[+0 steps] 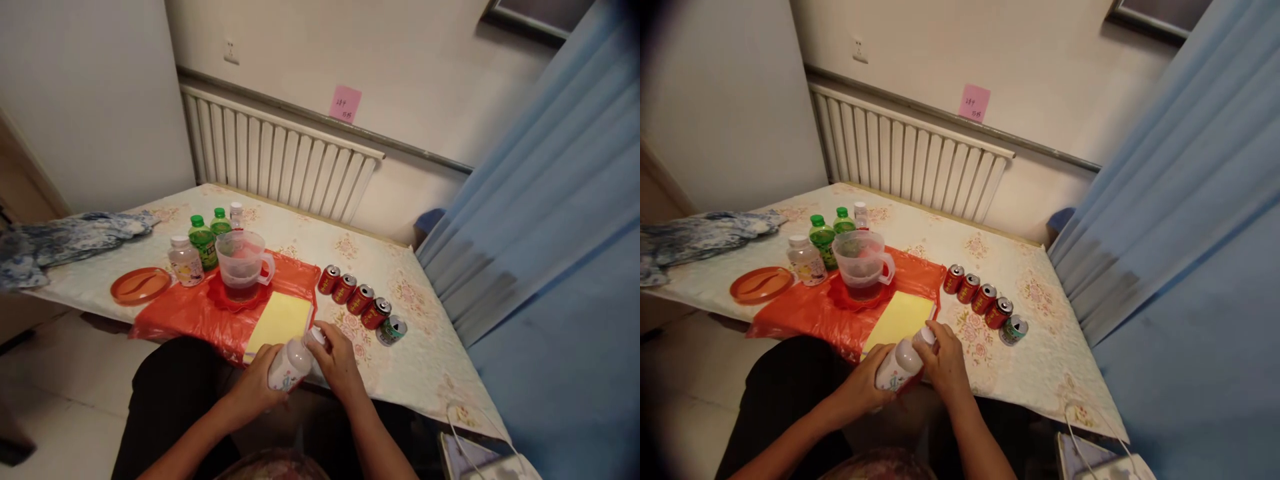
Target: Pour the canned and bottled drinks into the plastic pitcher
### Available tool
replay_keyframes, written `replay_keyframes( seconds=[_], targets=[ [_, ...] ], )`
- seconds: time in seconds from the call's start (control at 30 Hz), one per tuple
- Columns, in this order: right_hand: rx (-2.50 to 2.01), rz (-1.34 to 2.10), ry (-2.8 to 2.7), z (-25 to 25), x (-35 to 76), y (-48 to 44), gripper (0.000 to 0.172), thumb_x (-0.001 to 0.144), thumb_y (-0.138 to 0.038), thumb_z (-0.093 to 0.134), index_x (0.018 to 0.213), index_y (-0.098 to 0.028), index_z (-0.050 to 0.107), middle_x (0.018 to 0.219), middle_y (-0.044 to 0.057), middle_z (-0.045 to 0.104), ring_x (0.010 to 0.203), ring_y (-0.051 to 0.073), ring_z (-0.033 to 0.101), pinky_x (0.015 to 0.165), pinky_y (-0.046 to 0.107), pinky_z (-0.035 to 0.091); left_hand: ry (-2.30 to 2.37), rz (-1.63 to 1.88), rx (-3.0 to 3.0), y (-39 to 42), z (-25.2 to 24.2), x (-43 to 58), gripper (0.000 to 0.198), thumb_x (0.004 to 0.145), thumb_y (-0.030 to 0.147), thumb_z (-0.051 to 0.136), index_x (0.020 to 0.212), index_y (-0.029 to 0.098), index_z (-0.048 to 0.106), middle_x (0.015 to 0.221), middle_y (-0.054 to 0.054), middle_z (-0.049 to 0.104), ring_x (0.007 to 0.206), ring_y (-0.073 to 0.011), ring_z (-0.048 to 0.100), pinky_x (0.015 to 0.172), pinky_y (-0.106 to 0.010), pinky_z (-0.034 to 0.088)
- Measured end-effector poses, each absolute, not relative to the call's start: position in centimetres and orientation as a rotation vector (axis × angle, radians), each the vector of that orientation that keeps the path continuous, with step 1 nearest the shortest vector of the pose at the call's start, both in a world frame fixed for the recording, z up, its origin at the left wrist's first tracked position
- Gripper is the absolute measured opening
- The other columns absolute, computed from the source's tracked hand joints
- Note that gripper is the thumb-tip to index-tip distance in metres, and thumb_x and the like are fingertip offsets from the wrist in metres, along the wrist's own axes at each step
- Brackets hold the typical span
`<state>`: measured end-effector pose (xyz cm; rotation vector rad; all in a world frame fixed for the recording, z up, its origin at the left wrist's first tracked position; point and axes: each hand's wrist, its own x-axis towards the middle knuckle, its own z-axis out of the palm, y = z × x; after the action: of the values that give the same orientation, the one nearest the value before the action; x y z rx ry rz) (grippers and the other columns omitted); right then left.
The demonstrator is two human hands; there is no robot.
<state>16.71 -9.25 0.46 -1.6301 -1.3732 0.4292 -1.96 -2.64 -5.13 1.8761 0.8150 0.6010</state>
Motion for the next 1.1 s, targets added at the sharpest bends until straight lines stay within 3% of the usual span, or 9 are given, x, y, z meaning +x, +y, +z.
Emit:
replay_keyframes(
  seconds=[0.17, 0.4, 0.53, 0.77, 0.9, 1.1],
  targets=[
    [-1.686, 0.445, -1.437, 0.3, 16.3, -9.6, 0.028, 0.083, -0.032, 0.064, 0.109, -0.022, 0.069, 0.095, 0.005, 0.067, 0.085, 0.02, 0.059, 0.079, 0.031, 0.045, 0.822, 0.548, 1.942, -2.6, -6.3, -2.4, 0.071, 0.053, 0.01, 0.067, 0.122, 0.02, 0.051, 0.112, -0.007, 0.055, 0.106, -0.0275, 0.053, 0.095, -0.04, 0.044],
    [-1.661, 0.541, -1.466, 0.0, 16.5, -9.6, 0.025, 0.08, -0.024, 0.064, 0.105, -0.022, 0.07, 0.096, 0.004, 0.065, 0.084, 0.018, 0.058, 0.078, 0.029, 0.046, 0.793, 0.533, 1.83, -2.8, -7.3, -2.9, 0.07, 0.055, 0.012, 0.068, 0.122, 0.02, 0.052, 0.117, -0.009, 0.06, 0.108, -0.0293, 0.056, 0.096, -0.041, 0.044],
    [-1.557, 0.682, -1.308, -0.7, 16.5, -8.9, 0.027, 0.076, -0.023, 0.064, 0.102, -0.021, 0.07, 0.089, 0.002, 0.064, 0.075, 0.015, 0.055, 0.069, 0.026, 0.044, 0.781, 0.559, 1.749, -2.6, -7.5, -3.1, 0.07, 0.054, 0.013, 0.068, 0.122, 0.02, 0.054, 0.12, -0.008, 0.063, 0.109, -0.0302, 0.058, 0.096, -0.04, 0.045],
    [-1.378, 0.969, -0.801, -4.4, 17.5, -5.2, 0.042, 0.074, -0.045, 0.068, 0.105, -0.018, 0.063, 0.064, -0.004, 0.058, 0.047, 0.009, 0.046, 0.048, 0.022, 0.039, 0.825, 0.584, 1.648, -1.7, -8.2, -4.2, 0.074, 0.052, 0.015, 0.07, 0.124, 0.02, 0.053, 0.123, -0.009, 0.064, 0.113, -0.0318, 0.058, 0.101, -0.041, 0.043],
    [-1.456, 1.044, -0.667, -6.8, 18.2, -1.5, 0.047, 0.066, -0.048, 0.07, 0.1, -0.017, 0.062, 0.073, 0.001, 0.066, 0.047, 0.011, 0.055, 0.043, 0.021, 0.041, 0.874, 0.577, 1.611, -1.3, -9.0, -5.2, 0.075, 0.052, 0.015, 0.069, 0.126, 0.019, 0.052, 0.122, -0.009, 0.064, 0.115, -0.0313, 0.058, 0.099, -0.039, 0.045],
    [-1.559, 1.066, -0.653, -8.3, 18.1, 4.2, 0.034, 0.075, -0.041, 0.065, 0.098, -0.017, 0.061, 0.074, 0.002, 0.066, 0.046, 0.009, 0.059, 0.04, 0.018, 0.041, 0.888, 0.58, 1.556, -0.8, -9.2, -6.8, 0.074, 0.054, 0.014, 0.066, 0.127, 0.021, 0.052, 0.121, -0.006, 0.066, 0.112, -0.0301, 0.06, 0.096, -0.036, 0.047]
  ],
)
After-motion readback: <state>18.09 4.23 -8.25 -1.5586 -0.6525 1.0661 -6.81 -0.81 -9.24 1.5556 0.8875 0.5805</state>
